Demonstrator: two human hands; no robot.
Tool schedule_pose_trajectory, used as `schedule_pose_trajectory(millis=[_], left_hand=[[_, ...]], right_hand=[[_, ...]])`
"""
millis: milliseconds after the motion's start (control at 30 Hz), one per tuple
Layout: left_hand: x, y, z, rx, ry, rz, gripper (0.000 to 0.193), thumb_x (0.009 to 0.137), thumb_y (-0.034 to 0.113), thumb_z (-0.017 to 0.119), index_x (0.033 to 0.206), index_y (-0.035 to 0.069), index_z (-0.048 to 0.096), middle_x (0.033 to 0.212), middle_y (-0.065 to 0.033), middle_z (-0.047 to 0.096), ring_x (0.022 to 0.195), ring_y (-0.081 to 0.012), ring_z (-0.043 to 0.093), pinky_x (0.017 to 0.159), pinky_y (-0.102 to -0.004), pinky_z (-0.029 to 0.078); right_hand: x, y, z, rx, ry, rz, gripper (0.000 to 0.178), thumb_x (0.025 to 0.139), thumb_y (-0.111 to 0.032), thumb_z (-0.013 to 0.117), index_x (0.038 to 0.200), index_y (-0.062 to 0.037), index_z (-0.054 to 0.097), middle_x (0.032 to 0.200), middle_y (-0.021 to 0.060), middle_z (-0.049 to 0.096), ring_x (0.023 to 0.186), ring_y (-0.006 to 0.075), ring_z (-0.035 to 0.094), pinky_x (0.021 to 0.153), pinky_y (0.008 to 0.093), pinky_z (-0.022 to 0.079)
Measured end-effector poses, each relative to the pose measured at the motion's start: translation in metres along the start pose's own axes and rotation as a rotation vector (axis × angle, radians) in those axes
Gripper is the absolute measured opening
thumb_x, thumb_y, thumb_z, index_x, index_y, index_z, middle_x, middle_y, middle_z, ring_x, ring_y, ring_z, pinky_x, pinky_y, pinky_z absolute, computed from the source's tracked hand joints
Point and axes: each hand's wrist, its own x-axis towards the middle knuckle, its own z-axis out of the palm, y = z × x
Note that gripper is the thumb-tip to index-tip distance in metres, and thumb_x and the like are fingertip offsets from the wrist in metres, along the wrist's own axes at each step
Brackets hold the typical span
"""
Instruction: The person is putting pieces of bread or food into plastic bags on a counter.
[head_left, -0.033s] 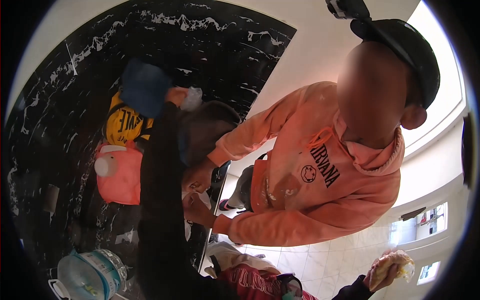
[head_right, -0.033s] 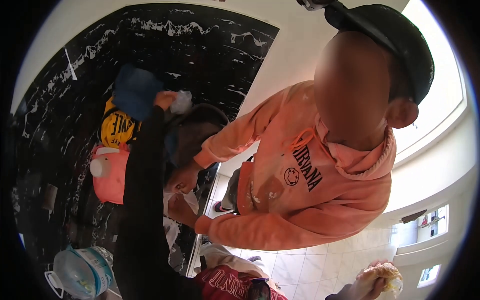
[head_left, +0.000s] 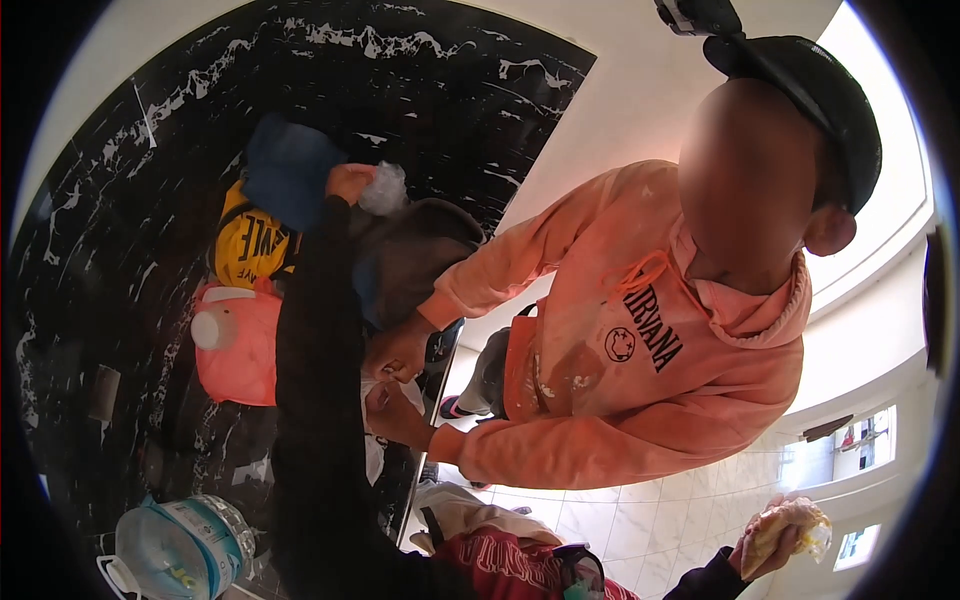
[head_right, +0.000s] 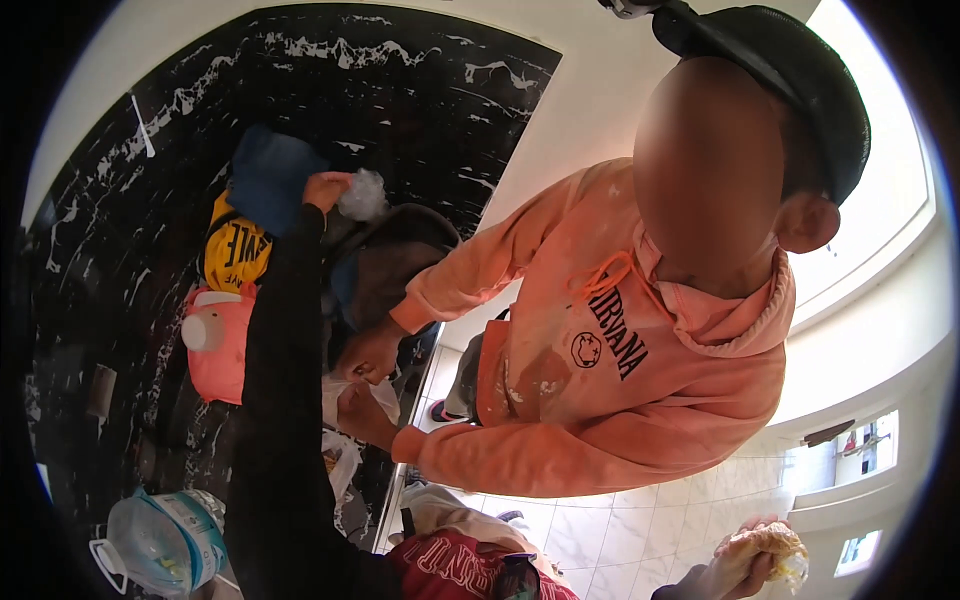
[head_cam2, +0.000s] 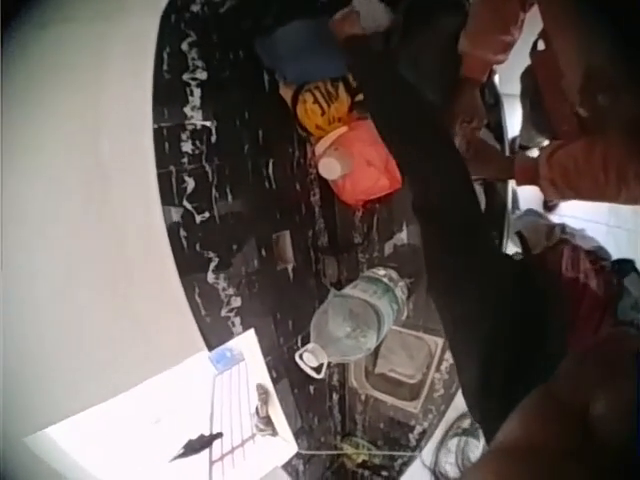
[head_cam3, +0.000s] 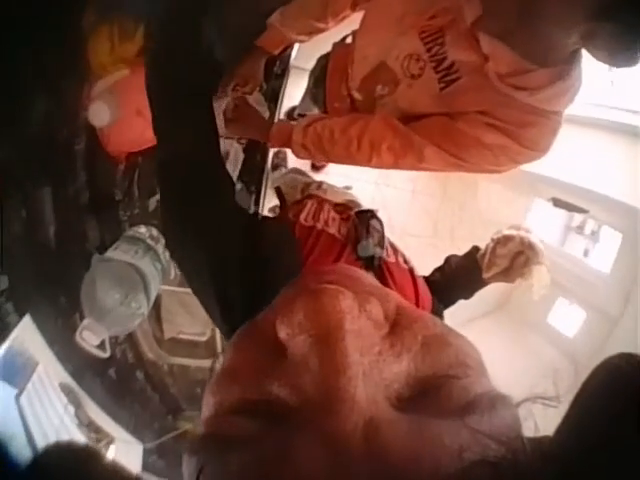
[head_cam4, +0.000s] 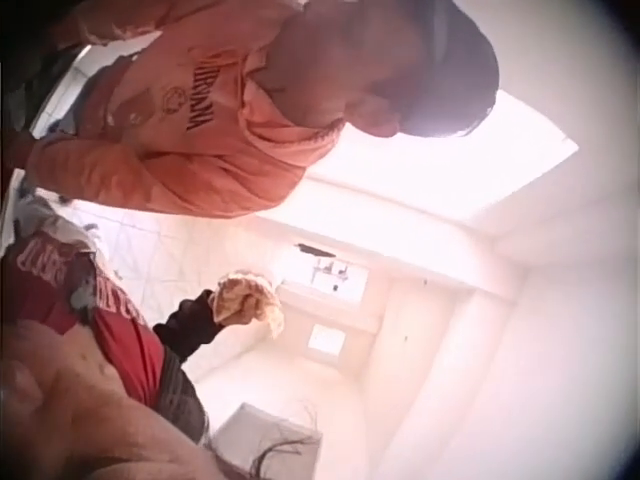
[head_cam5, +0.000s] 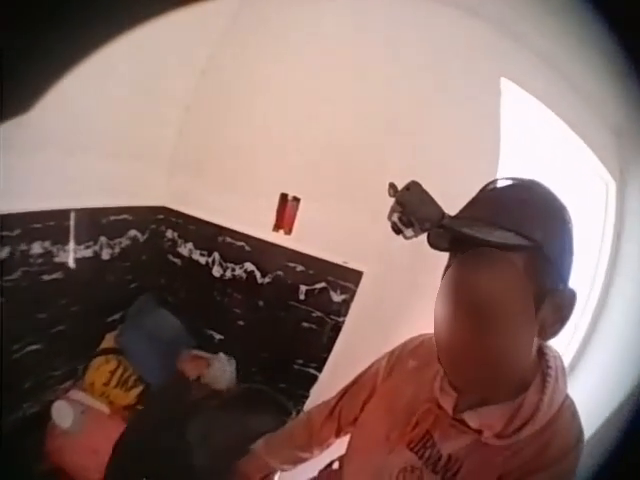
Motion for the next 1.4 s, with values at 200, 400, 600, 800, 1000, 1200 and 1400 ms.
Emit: schedule_pose_trajectory(millis=[200, 400, 600, 800, 1000, 1200, 1400], left_hand=[[-0.064, 0.12, -0.041, -0.327, 0.134, -0.072, 0.033, 0.085, 0.012, 0.069, 0.115, 0.002, 0.065, 0.092, -0.0048, 0.064, 0.087, -0.0122, 0.062, 0.075, -0.0298, 0.054], [-0.137, 0.161, -0.067, -0.247, 0.117, -0.087, 0.025, 0.093, 0.019, 0.061, 0.111, 0.001, 0.062, 0.093, -0.0033, 0.062, 0.082, -0.0118, 0.059, 0.077, -0.0289, 0.055], [-0.194, 0.173, -0.087, -0.245, 0.319, -0.045, 0.023, 0.095, 0.023, 0.057, 0.101, 0.002, 0.063, 0.086, -0.0031, 0.063, 0.074, -0.012, 0.061, 0.067, -0.0264, 0.055], [-0.228, 0.13, -0.084, 0.572, 0.556, 0.283, 0.016, 0.087, 0.012, 0.065, 0.098, 0.001, 0.063, 0.087, -0.0107, 0.068, 0.069, -0.0178, 0.067, 0.056, -0.0337, 0.053], [-0.332, 0.092, 0.133, 0.246, 0.149, 0.157, 0.021, 0.087, 0.017, 0.063, 0.1, 0.001, 0.064, 0.091, -0.011, 0.067, 0.072, -0.0197, 0.065, 0.057, -0.0342, 0.052], [-0.428, 0.085, 0.235, 0.252, -0.193, -0.031, 0.025, 0.087, 0.022, 0.061, 0.102, 0.002, 0.064, 0.094, -0.0112, 0.066, 0.075, -0.0215, 0.064, 0.059, -0.0347, 0.05], [-0.387, 0.095, 0.015, 0.263, 0.125, -0.044, 0.031, 0.087, 0.028, 0.059, 0.104, 0.003, 0.065, 0.097, -0.0115, 0.066, 0.078, -0.0233, 0.063, 0.06, -0.0352, 0.049]], right_hand=[[0.009, 0.024, -0.019, -0.083, 0.05, -0.122, 0.045, 0.094, -0.026, 0.051, 0.13, -0.0032, 0.038, 0.113, 0.0172, 0.05, 0.092, 0.0227, 0.055, 0.056, 0.0305, 0.056], [0.013, 0.04, -0.032, 0.036, -0.017, -0.091, 0.035, 0.091, -0.014, 0.054, 0.12, 0.002, 0.044, 0.1, 0.0155, 0.045, 0.084, 0.0225, 0.051, 0.053, 0.0304, 0.058], [0.004, 0.032, -0.068, 0.198, -0.023, -0.1, 0.038, 0.092, -0.016, 0.053, 0.123, 0.0049, 0.044, 0.1, 0.0166, 0.045, 0.085, 0.023, 0.05, 0.054, 0.0296, 0.06], [-0.006, 0.03, -0.085, 0.175, -0.012, -0.125, 0.035, 0.086, -0.02, 0.059, 0.113, 0.0016, 0.051, 0.093, 0.0168, 0.048, 0.076, 0.0247, 0.052, 0.044, 0.0291, 0.053], [-0.049, 0.017, -0.108, 0.16, 0.302, 0.193, 0.05, 0.064, -0.005, 0.066, 0.113, 0.0004, 0.056, 0.105, 0.0133, 0.061, 0.095, 0.0223, 0.063, 0.085, 0.0333, 0.053], [-0.085, 0.005, -0.152, 0.238, 0.214, 0.093, 0.044, 0.074, 0.005, 0.072, 0.115, -0.0008, 0.058, 0.109, 0.0103, 0.065, 0.1, 0.0186, 0.064, 0.089, 0.0325, 0.052], [-0.131, -0.006, -0.182, 0.096, 0.39, 0.175, 0.043, 0.073, -0.009, 0.075, 0.111, 0.0015, 0.057, 0.098, 0.0127, 0.064, 0.083, 0.0222, 0.066, 0.072, 0.0336, 0.058]])
